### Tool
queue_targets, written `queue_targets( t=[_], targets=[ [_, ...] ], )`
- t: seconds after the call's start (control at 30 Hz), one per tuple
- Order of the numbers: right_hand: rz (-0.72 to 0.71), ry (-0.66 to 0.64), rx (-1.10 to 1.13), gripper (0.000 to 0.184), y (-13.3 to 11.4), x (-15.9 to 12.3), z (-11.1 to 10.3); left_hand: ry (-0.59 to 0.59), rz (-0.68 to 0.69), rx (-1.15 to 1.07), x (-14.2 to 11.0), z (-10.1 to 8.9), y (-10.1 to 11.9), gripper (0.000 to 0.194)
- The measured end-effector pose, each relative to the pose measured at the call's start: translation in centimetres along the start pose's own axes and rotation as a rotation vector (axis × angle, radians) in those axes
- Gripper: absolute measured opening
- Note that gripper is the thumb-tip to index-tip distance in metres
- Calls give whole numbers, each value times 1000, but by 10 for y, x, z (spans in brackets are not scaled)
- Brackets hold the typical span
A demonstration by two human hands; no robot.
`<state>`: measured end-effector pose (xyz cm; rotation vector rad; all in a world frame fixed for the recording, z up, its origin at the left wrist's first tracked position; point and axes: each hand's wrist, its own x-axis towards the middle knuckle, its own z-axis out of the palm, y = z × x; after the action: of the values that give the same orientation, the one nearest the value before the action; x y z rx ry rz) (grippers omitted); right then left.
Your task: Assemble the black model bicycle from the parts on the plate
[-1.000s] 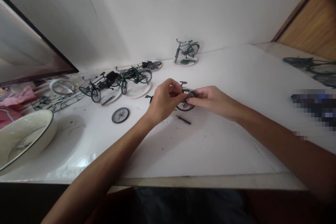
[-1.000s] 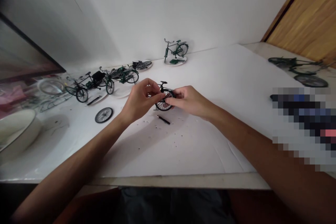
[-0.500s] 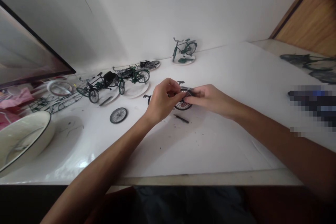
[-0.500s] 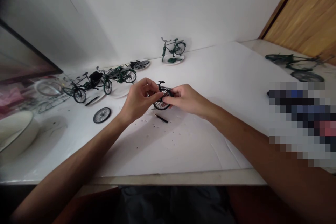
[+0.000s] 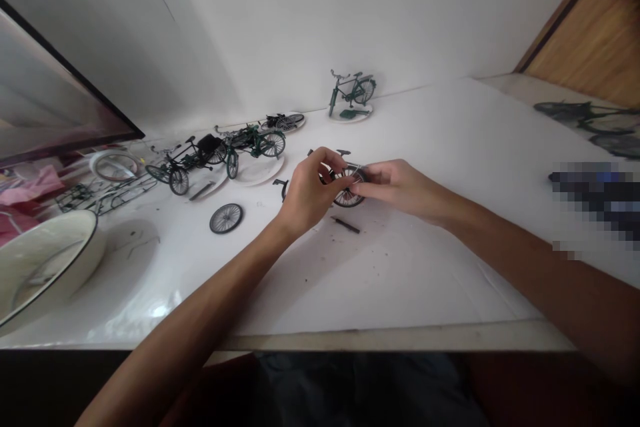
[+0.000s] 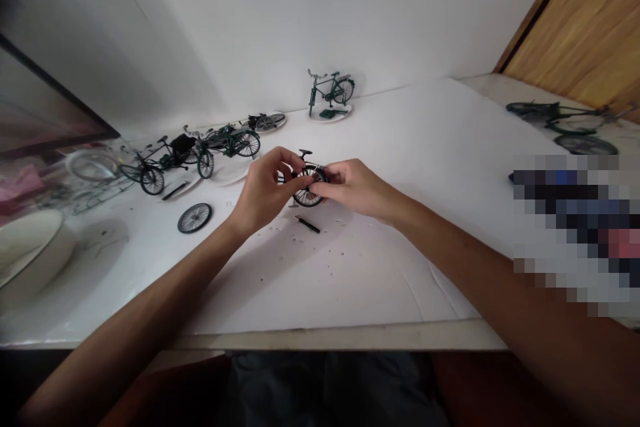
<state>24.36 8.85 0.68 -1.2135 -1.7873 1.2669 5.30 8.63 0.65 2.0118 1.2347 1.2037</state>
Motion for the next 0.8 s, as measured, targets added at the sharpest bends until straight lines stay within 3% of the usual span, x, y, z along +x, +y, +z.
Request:
queue_targets(
  t=[0.13,0.23,0.37,0.5,0.57,0.7,0.8],
  targets=[
    [-150,59,-96,21,0,-2,1,165,105,175,-1,-4,-5,54],
    [-275,163,-300,24,-4,-6,2,168,220,272,0,-10,-6,77],
    [-361,230,-432,20,-6,-9,3,154,315,479,-1,-16,0,59],
    [-504,236,-515,18,-3,-8,1,220,388,657,-4,-15,7,61],
    [-589,250,-636,19,-2,-7,0,189,475,719,-4,-14,7,47],
    [-687,268,-771,24,-1,-8,-2,131,610,715,-3,-15,2,14],
    [-696,266,-755,21,-1,-8,-2,132,640,663,-2,-16,0,10]
  ],
)
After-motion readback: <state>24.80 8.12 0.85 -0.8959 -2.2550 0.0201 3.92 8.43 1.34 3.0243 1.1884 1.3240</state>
